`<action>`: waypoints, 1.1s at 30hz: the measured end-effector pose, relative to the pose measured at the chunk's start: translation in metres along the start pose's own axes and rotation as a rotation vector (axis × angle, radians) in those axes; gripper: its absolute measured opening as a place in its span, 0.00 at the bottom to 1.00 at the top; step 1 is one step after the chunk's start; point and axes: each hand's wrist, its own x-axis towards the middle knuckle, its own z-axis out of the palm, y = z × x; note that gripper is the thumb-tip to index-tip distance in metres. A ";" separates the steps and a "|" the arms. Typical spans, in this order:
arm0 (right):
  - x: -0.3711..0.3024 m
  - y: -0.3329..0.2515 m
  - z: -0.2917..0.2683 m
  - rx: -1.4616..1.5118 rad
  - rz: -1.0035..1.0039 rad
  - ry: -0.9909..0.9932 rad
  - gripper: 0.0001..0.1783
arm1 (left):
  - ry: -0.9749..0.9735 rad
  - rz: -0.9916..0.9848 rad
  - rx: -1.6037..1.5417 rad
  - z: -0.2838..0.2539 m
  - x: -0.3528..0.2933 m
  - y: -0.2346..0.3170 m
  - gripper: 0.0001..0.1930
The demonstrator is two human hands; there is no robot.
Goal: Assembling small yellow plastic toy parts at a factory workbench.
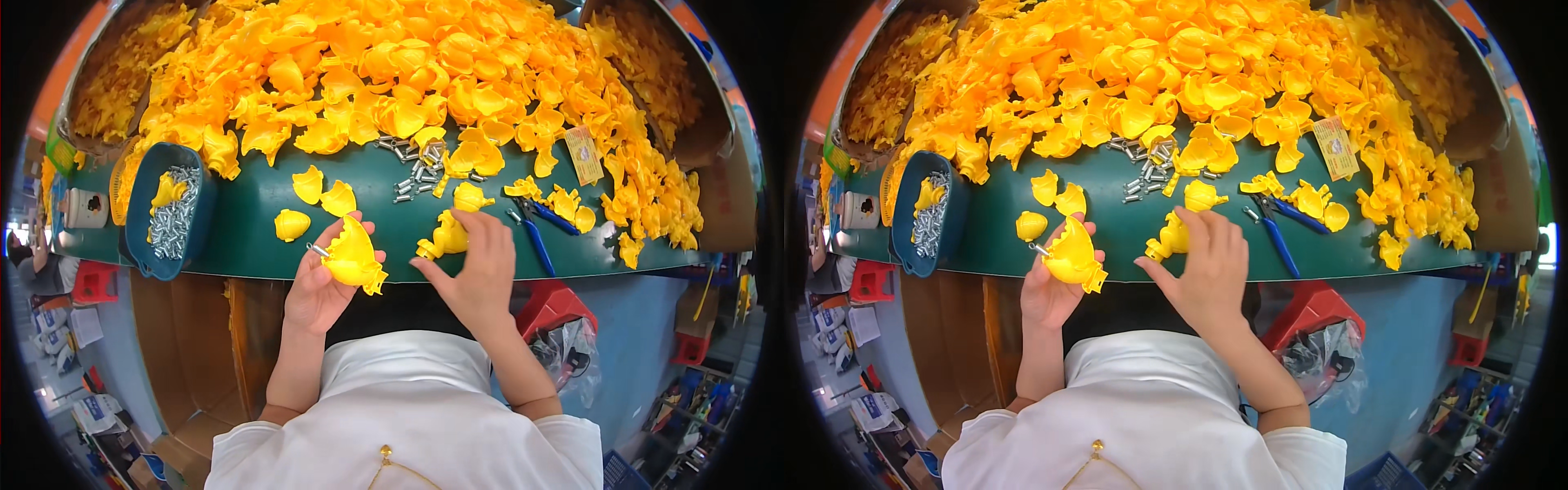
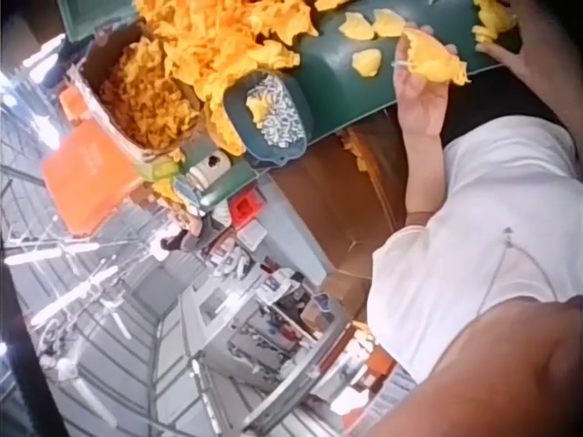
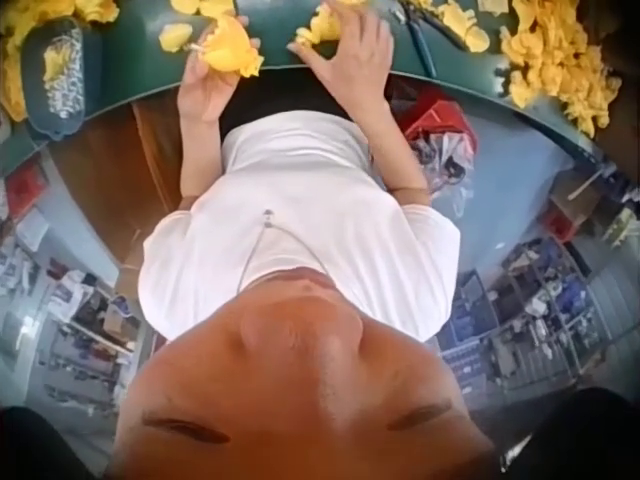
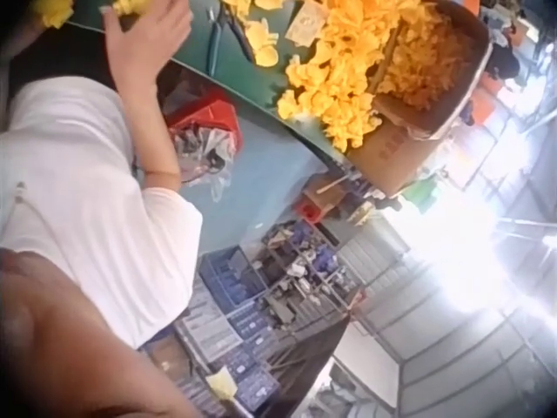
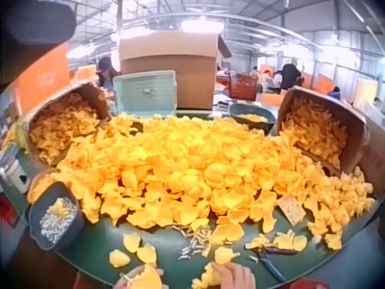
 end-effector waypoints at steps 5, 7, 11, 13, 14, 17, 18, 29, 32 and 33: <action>0.000 0.012 0.001 0.077 -0.081 -0.086 0.36 | 0.034 0.004 0.044 0.004 0.001 -0.003 0.41; 0.002 0.017 -0.007 0.173 -0.114 -0.231 0.37 | 0.029 0.008 0.046 0.002 0.001 -0.004 0.41; 0.001 0.023 -0.017 0.209 -0.169 -0.425 0.37 | 0.037 0.001 0.053 0.002 0.002 -0.003 0.42; 0.000 0.028 -0.018 0.295 -0.144 -0.401 0.38 | 0.035 -0.004 0.047 0.003 0.003 -0.003 0.43; 0.001 0.030 -0.020 0.386 -0.127 -0.375 0.38 | 0.035 0.000 0.045 0.004 0.004 -0.003 0.43; -0.006 0.031 -0.023 0.988 0.098 -0.331 0.45 | 0.046 -0.001 0.043 0.004 0.003 -0.003 0.43; -0.008 0.032 -0.023 1.501 0.292 -0.243 0.48 | 0.049 0.003 0.042 0.004 0.003 -0.003 0.43; -0.010 0.037 -0.027 1.910 0.320 -0.238 0.53 | 0.055 0.010 0.028 0.003 0.001 -0.004 0.44; -0.010 0.042 -0.023 1.829 0.235 -0.281 0.50 | 0.065 0.014 0.027 0.002 0.000 -0.004 0.44; -0.008 0.042 -0.028 1.833 0.237 -0.288 0.50 | 0.070 0.018 0.028 0.002 0.000 -0.004 0.44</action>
